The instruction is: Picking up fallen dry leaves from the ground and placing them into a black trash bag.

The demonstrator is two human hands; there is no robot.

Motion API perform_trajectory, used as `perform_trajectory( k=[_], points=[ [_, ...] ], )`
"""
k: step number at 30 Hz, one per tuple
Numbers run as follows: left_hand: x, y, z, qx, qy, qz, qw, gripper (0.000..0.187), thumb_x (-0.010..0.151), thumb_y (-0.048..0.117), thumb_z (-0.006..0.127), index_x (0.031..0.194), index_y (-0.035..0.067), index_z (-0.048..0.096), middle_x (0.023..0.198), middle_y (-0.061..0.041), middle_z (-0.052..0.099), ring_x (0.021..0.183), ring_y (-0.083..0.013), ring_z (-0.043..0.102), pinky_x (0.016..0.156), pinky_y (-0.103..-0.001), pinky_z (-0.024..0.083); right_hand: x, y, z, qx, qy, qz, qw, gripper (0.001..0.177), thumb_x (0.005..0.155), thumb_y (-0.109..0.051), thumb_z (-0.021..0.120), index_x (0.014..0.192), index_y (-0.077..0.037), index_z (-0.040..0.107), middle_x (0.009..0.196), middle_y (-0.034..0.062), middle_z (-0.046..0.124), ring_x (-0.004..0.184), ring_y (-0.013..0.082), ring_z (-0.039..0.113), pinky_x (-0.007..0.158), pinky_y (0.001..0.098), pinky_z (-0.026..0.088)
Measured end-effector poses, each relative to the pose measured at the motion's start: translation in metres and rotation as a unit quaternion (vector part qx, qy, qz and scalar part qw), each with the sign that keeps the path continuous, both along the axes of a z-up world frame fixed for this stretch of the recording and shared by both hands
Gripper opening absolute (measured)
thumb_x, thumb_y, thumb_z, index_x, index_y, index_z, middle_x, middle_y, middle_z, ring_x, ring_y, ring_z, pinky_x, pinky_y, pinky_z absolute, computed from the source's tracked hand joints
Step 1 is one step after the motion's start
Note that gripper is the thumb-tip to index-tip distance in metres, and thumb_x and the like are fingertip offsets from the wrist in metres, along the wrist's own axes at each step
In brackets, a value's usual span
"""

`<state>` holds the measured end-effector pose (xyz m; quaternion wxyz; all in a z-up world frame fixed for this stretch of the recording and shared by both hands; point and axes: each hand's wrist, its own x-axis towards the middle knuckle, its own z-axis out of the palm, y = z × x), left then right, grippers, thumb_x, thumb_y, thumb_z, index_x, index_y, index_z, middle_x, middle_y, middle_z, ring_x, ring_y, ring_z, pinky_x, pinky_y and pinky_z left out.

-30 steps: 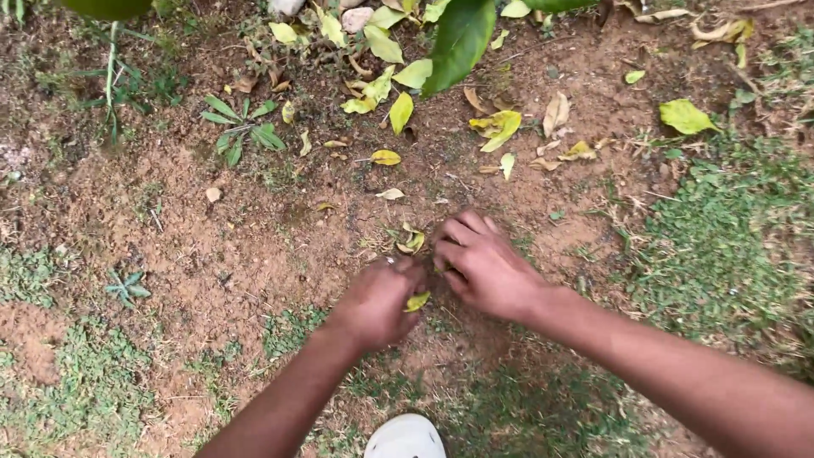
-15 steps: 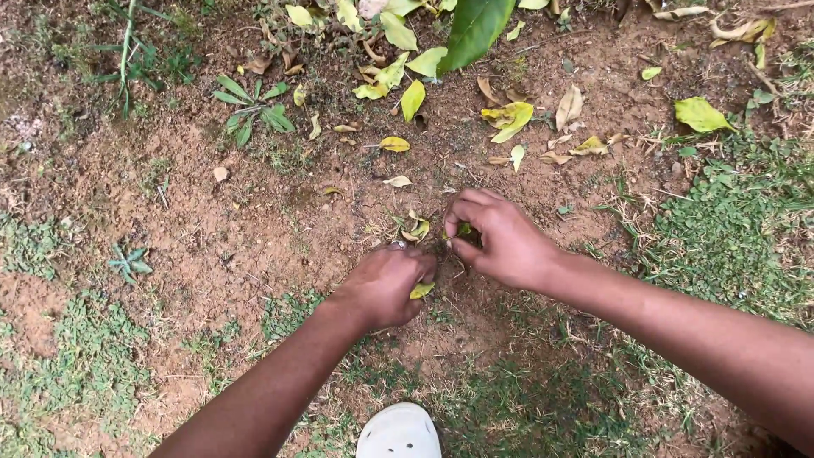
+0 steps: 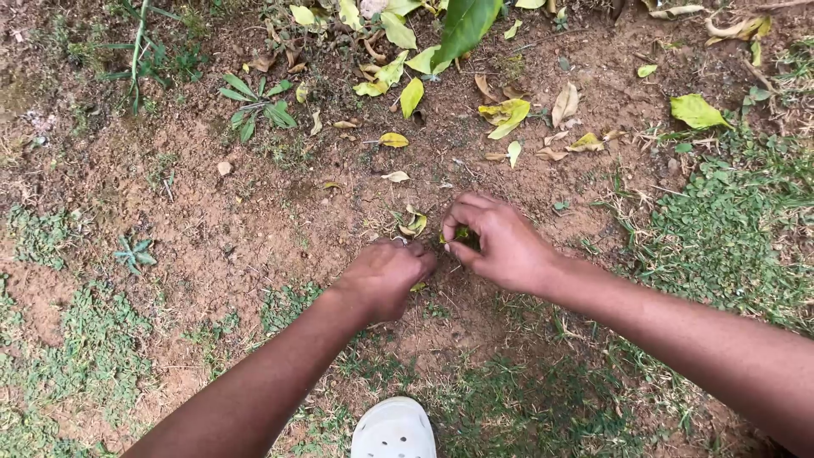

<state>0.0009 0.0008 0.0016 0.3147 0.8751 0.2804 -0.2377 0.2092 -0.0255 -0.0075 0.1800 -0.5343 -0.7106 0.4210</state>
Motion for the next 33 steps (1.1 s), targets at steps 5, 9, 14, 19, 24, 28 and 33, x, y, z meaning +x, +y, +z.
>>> perform_trajectory(
  k=[5,9,14,19,24,28,33],
  points=[
    [0.001,0.006,-0.004,-0.037,0.015,0.008,0.999,0.027,0.072,-0.004,0.069,0.096,0.009,0.065,0.095,-0.012,0.067,0.099,-0.0314,0.067,0.092,-0.048,0.054,0.0,-0.004,0.004,0.002,0.002,-0.005,1.0,0.012,0.08,-0.001,0.072,0.09,-0.003,0.066,0.092,0.0073,0.065,0.085,0.0194,0.068,0.077,0.0363,0.059],
    [-0.003,0.008,-0.013,-0.065,0.002,0.023,0.998,0.019,0.076,-0.007,0.061,0.083,0.012,0.063,0.083,-0.008,0.069,0.086,-0.0265,0.07,0.084,-0.047,0.056,0.002,-0.007,0.002,-0.013,0.005,-0.008,1.0,0.01,0.082,0.0,0.071,0.091,-0.004,0.066,0.092,0.0069,0.064,0.082,0.0186,0.068,0.075,0.0349,0.06],
    [-0.002,0.011,-0.013,-0.068,-0.014,0.056,0.996,0.013,0.086,0.0,0.054,0.079,0.01,0.058,0.076,-0.009,0.062,0.075,-0.026,0.066,0.075,-0.046,0.058,0.002,-0.007,0.007,-0.049,-0.003,-0.026,0.998,0.008,0.084,-0.002,0.07,0.091,-0.005,0.066,0.092,0.0056,0.064,0.076,0.016,0.067,0.07,0.0329,0.06],
    [0.007,0.033,-0.006,-0.019,-0.119,0.266,0.956,0.019,0.089,-0.004,0.048,0.082,0.008,0.059,0.086,-0.004,0.058,0.074,-0.0195,0.065,0.073,-0.041,0.06,0.0,-0.002,0.02,-0.14,-0.011,-0.065,0.988,0.003,0.089,-0.004,0.065,0.087,-0.006,0.065,0.091,0.0026,0.063,0.068,0.0119,0.064,0.062,0.029,0.057],
    [0.003,0.049,-0.022,0.098,-0.256,0.199,0.941,0.047,0.066,0.017,0.083,0.109,0.007,0.069,0.106,-0.012,0.063,0.099,-0.0277,0.061,0.093,-0.048,0.051,0.005,0.002,0.015,-0.146,-0.018,-0.108,0.983,0.004,0.091,-0.004,0.069,0.092,-0.006,0.065,0.086,0.0046,0.068,0.065,0.0114,0.06,0.057,0.0277,0.052],
    [0.002,0.044,-0.024,0.097,-0.134,0.148,0.975,0.012,0.083,0.003,0.074,0.092,0.008,0.07,0.101,-0.007,0.067,0.096,-0.023,0.065,0.091,-0.043,0.055,0.014,0.002,-0.015,-0.218,0.096,-0.186,0.953,0.009,0.094,-0.002,0.066,0.102,-0.005,0.062,0.089,0.0073,0.07,0.071,0.0121,0.063,0.064,0.0266,0.055],
    [0.016,0.059,-0.014,-0.134,-0.286,0.48,0.818,0.009,0.087,0.007,0.077,0.094,0.009,0.07,0.087,-0.005,0.075,0.074,-0.0119,0.072,0.07,-0.028,0.063,0.017,0.012,-0.013,-0.357,0.348,-0.325,0.804,0.025,0.095,-0.004,0.051,0.118,-0.008,0.061,0.099,0.0119,0.068,0.086,0.0183,0.07,0.077,0.0296,0.062]
  ],
)
